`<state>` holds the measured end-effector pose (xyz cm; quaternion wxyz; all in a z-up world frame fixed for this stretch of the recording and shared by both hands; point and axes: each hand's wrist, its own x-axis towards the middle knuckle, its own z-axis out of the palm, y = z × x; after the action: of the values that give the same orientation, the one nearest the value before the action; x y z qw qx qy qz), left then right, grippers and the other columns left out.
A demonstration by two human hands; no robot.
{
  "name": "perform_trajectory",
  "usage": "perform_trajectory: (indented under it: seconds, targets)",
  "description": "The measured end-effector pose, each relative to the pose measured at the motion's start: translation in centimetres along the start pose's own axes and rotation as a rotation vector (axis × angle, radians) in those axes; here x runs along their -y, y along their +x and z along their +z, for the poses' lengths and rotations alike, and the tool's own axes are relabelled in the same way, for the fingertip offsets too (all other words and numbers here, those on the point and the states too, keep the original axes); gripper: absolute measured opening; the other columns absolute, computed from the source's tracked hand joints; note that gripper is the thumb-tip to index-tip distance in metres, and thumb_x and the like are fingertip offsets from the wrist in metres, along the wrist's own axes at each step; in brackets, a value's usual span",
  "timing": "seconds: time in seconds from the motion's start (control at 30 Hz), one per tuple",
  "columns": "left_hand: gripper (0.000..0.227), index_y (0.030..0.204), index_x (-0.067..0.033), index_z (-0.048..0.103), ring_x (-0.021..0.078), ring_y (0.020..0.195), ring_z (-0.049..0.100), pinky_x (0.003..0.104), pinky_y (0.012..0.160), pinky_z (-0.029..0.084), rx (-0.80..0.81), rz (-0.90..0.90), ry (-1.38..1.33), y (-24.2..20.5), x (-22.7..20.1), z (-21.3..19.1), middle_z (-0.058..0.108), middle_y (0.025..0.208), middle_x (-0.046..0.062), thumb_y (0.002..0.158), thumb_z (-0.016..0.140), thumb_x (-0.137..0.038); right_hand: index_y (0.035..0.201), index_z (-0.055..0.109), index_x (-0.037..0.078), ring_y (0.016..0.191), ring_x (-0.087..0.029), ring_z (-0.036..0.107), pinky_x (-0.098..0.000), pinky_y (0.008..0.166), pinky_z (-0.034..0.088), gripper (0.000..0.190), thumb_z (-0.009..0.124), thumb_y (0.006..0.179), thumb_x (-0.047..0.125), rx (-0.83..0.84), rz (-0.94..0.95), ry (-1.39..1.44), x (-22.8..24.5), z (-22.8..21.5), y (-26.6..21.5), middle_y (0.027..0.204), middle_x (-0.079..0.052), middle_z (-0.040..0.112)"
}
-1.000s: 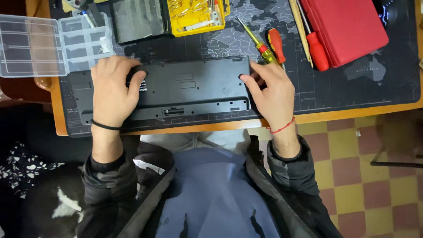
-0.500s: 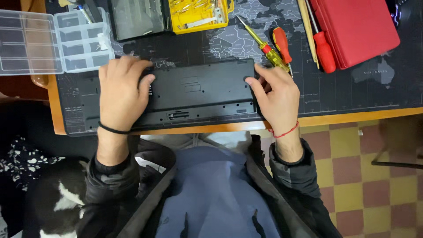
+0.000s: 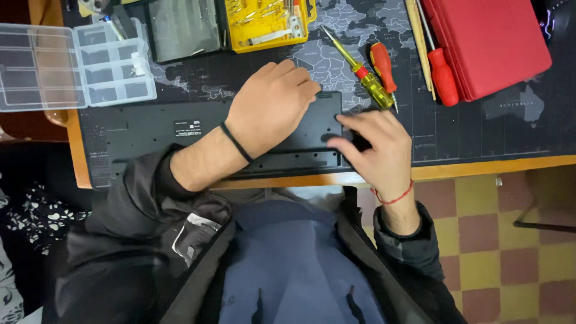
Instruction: The person uses a red screwdriver and a yellow screwdriver to remove screws from the back of a black keyboard. They flip the keyboard over, remove the bottom cover, and continue unscrewing components from the underside.
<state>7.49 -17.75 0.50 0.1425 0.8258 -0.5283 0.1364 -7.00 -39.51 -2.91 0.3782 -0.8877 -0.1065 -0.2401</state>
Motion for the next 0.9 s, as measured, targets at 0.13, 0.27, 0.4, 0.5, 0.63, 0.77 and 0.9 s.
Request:
perform_trajectory:
  seconds: [0.13, 0.27, 0.4, 0.5, 0.63, 0.77, 0.9]
  targets:
    - [0.017, 0.088, -0.0127, 0.076, 0.0186, 0.077, 0.068, 0.032, 0.070, 0.055, 0.040, 0.005, 0.023, 0.7, -0.1, 1.3, 0.067, 0.077, 0.000, 0.104, 0.071, -0.011, 0.123, 0.086, 0.010, 0.090, -0.036, 0.072, -0.0505, 0.082, 0.059, 0.041, 0.097, 0.092, 0.034, 0.035, -0.006, -0.007, 0.5, -0.7, -0.1, 0.108, -0.009, 0.078]
    - [0.019, 0.086, -0.0047, 0.076, 0.0240, 0.080, 0.070, 0.037, 0.075, 0.060, -0.045, 0.047, -0.003, 1.1, -0.6, 1.5, 0.066, 0.075, 0.007, 0.102, 0.069, 0.003, 0.123, 0.086, 0.009, 0.092, -0.033, 0.071, -0.0489, 0.083, 0.058, 0.039, 0.097, 0.093, 0.032, 0.055, -0.025, -0.055, 0.4, -0.7, -0.1, 0.113, -0.007, 0.079]
    - [0.021, 0.085, -0.0065, 0.074, 0.0214, 0.076, 0.069, 0.032, 0.072, 0.059, -0.053, 0.101, 0.055, 1.6, -0.7, 1.3, 0.065, 0.073, 0.004, 0.103, 0.068, 0.002, 0.122, 0.086, 0.008, 0.095, -0.034, 0.071, -0.0487, 0.083, 0.056, 0.038, 0.097, 0.093, 0.030, 0.069, -0.029, -0.062, 0.5, -0.7, 0.2, 0.119, -0.010, 0.080]
    - [0.020, 0.084, -0.0050, 0.073, 0.0219, 0.079, 0.070, 0.035, 0.074, 0.063, -0.071, 0.071, 0.069, 1.0, -0.6, 2.9, 0.062, 0.075, 0.006, 0.102, 0.071, 0.005, 0.123, 0.086, 0.008, 0.096, -0.031, 0.071, -0.0468, 0.084, 0.057, 0.037, 0.096, 0.094, 0.030, 0.070, -0.026, -0.078, 0.4, -0.7, 0.0, 0.122, -0.010, 0.081]
    - [0.021, 0.084, -0.0067, 0.072, 0.0191, 0.081, 0.070, 0.035, 0.077, 0.064, -0.088, 0.085, 0.117, 1.1, -0.7, 3.1, 0.061, 0.075, 0.004, 0.103, 0.072, 0.002, 0.123, 0.087, 0.007, 0.097, -0.032, 0.072, -0.0472, 0.085, 0.058, 0.038, 0.097, 0.093, 0.029, 0.070, -0.020, -0.086, 0.5, -0.8, 0.1, 0.123, -0.011, 0.081]
    - [0.020, 0.084, -0.0065, 0.071, 0.0214, 0.078, 0.069, 0.033, 0.072, 0.063, -0.079, 0.103, 0.115, 1.5, -0.8, 2.9, 0.060, 0.074, 0.004, 0.099, 0.069, 0.007, 0.124, 0.087, 0.007, 0.098, -0.033, 0.073, -0.0476, 0.084, 0.058, 0.039, 0.098, 0.092, 0.028, 0.076, -0.030, -0.089, 0.5, -0.8, 0.1, 0.123, -0.011, 0.081]
    - [0.022, 0.082, -0.0045, 0.070, 0.0231, 0.078, 0.068, 0.032, 0.076, 0.064, -0.116, 0.115, 0.139, 1.0, -0.9, 3.9, 0.058, 0.072, 0.006, 0.096, 0.068, 0.012, 0.124, 0.087, 0.008, 0.097, -0.030, 0.072, -0.0460, 0.085, 0.058, 0.038, 0.096, 0.094, 0.029, 0.065, -0.029, -0.089, 0.4, -0.7, 0.0, 0.124, -0.010, 0.081]
